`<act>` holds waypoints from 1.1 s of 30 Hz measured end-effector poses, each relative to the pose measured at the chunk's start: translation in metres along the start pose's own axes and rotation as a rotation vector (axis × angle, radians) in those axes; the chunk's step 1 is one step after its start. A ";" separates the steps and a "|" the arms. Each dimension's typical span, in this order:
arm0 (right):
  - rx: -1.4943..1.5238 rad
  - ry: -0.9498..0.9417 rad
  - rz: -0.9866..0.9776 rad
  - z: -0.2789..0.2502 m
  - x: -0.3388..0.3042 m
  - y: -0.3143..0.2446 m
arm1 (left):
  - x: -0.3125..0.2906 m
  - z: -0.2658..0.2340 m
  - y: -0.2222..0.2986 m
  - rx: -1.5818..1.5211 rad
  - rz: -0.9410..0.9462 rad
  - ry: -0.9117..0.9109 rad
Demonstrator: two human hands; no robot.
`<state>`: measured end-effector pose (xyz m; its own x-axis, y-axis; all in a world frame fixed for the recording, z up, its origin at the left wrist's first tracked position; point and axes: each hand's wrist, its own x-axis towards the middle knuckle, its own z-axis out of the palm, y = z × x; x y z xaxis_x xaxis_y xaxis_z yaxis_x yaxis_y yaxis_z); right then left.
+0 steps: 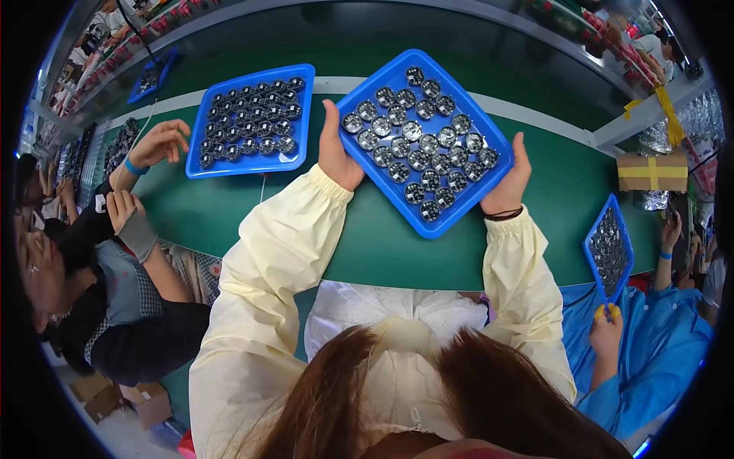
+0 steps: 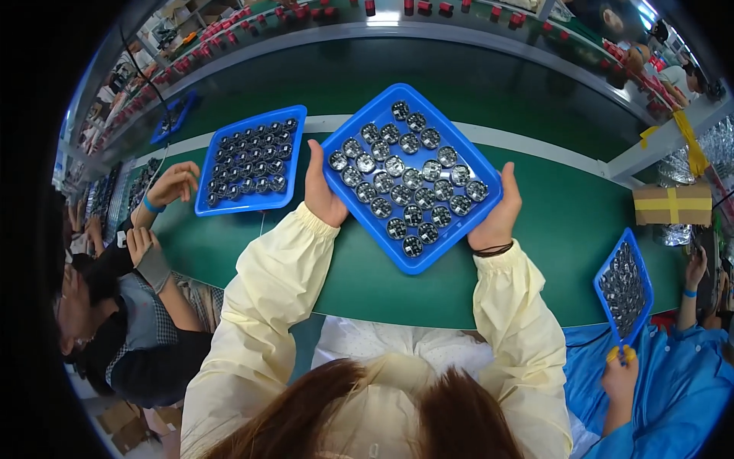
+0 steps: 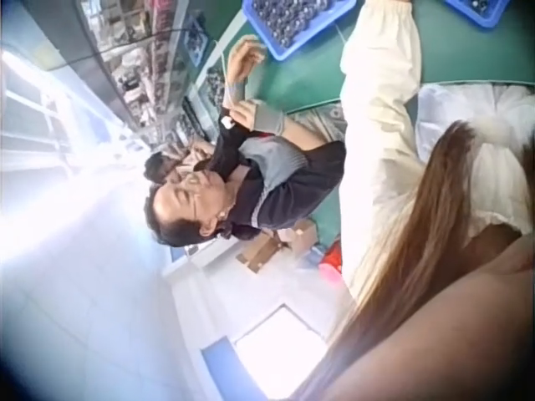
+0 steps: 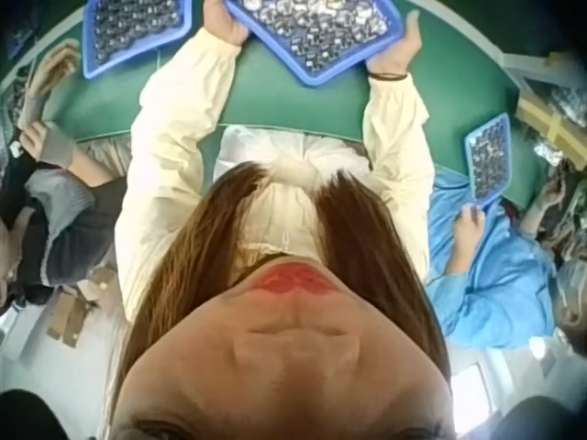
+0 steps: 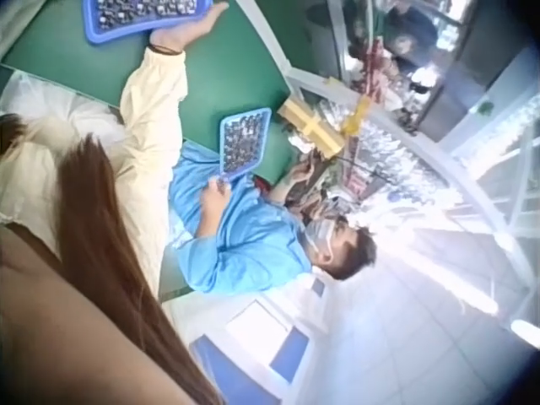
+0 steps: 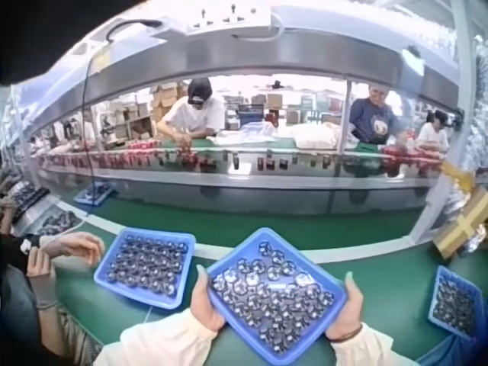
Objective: The person sorts small electronic components by hand, taking them from a blue tray and placing them into an orange jig.
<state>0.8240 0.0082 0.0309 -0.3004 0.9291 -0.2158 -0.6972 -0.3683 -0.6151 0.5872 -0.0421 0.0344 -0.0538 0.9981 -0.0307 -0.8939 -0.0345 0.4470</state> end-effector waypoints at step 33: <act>-0.549 -0.201 0.121 -0.044 0.029 -0.027 | 0.010 0.007 -0.054 0.394 -0.493 0.051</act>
<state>0.8634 0.0465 0.0079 -0.5109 0.8375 -0.1940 -0.2279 -0.3495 -0.9088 0.6385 -0.0295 0.0165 0.2929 0.8877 -0.3553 -0.5882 0.4603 0.6650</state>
